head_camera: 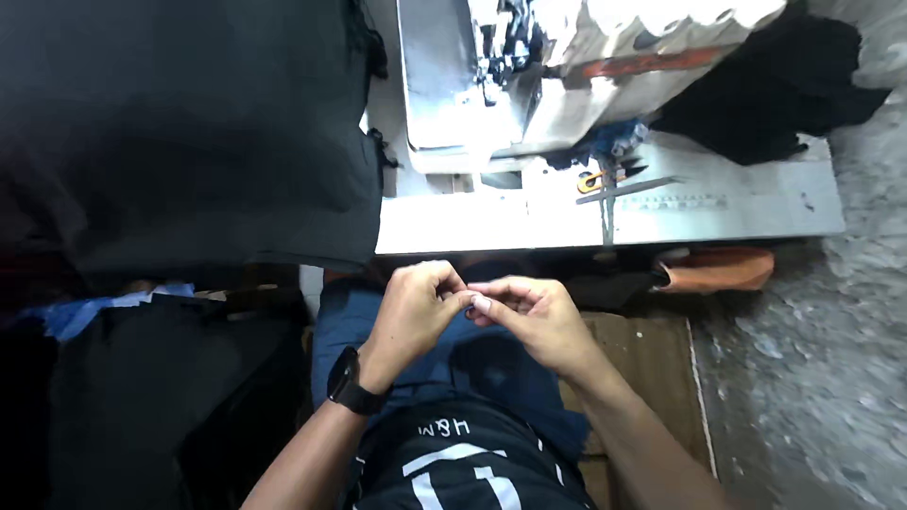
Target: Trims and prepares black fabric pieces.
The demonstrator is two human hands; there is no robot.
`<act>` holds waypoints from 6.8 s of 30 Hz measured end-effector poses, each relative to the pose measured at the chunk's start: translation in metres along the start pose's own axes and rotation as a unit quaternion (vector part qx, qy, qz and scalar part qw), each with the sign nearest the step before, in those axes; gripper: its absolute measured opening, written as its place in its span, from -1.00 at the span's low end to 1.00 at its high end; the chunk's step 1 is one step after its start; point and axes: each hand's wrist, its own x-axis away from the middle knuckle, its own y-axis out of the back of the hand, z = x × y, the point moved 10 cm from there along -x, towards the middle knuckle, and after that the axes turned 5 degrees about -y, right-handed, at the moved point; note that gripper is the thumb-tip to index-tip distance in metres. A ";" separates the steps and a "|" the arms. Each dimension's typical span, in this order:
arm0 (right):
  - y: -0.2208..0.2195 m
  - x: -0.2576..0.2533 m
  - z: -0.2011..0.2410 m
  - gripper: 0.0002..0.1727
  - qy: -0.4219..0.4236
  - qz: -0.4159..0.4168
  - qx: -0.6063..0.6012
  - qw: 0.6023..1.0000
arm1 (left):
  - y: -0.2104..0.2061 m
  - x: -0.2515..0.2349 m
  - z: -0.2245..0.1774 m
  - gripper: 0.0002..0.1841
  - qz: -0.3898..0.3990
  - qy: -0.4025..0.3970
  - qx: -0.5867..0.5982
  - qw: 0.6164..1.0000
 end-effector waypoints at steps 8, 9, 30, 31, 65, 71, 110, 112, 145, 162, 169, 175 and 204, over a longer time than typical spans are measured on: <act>-0.006 -0.004 0.016 -0.89 0.086 -0.028 -0.017 0.996 | 0.024 0.005 -0.034 -0.83 -0.044 -0.144 -0.117 0.982; -0.007 -0.003 0.016 -0.90 0.075 -0.017 -0.034 0.996 | 0.025 0.007 -0.038 -0.82 -0.042 -0.164 -0.122 0.978; 0.024 0.003 -0.012 -0.86 -0.039 0.074 -0.163 0.983 | -0.014 -0.007 -0.025 -0.76 -0.036 -0.147 -0.023 0.988; 0.025 0.002 -0.013 -0.88 -0.043 0.071 -0.164 0.983 | -0.016 -0.008 -0.025 -0.76 -0.034 -0.147 -0.030 0.988; 0.148 0.001 0.035 -0.60 0.121 -0.305 0.202 0.923 | -0.057 -0.101 -0.060 -0.62 0.089 -0.006 0.055 0.995; 0.073 -0.013 0.024 -0.72 0.090 -0.139 -0.091 0.982 | -0.055 -0.060 -0.054 -0.52 0.024 -0.008 0.258 0.966; 0.104 0.028 0.059 -0.76 0.182 -0.155 0.177 0.955 | -0.007 -0.053 -0.095 -0.94 -0.098 -0.200 0.006 0.975; 0.104 0.028 0.059 -0.77 0.182 -0.155 0.184 0.954 | -0.007 -0.052 -0.095 -0.94 -0.097 -0.203 0.004 0.974; 0.105 0.030 0.055 -0.78 0.157 -0.140 0.122 0.970 | -0.007 -0.049 -0.104 -0.93 -0.111 -0.244 0.009 0.963; 0.107 0.031 0.055 -0.80 0.145 -0.146 0.137 0.969 | -0.008 -0.047 -0.104 -0.94 -0.114 -0.258 0.015 0.959; 0.105 0.030 0.050 -0.81 0.135 -0.152 0.105 0.973 | -0.008 -0.048 -0.101 -0.93 -0.125 -0.251 0.028 0.959; 0.104 0.030 0.050 -0.80 0.137 -0.156 0.093 0.974 | -0.007 -0.048 -0.101 -0.94 -0.127 -0.242 0.034 0.961; 0.100 0.034 0.046 -0.82 0.150 -0.203 0.084 0.964 | -0.008 -0.046 -0.099 -0.93 -0.159 -0.240 0.048 0.956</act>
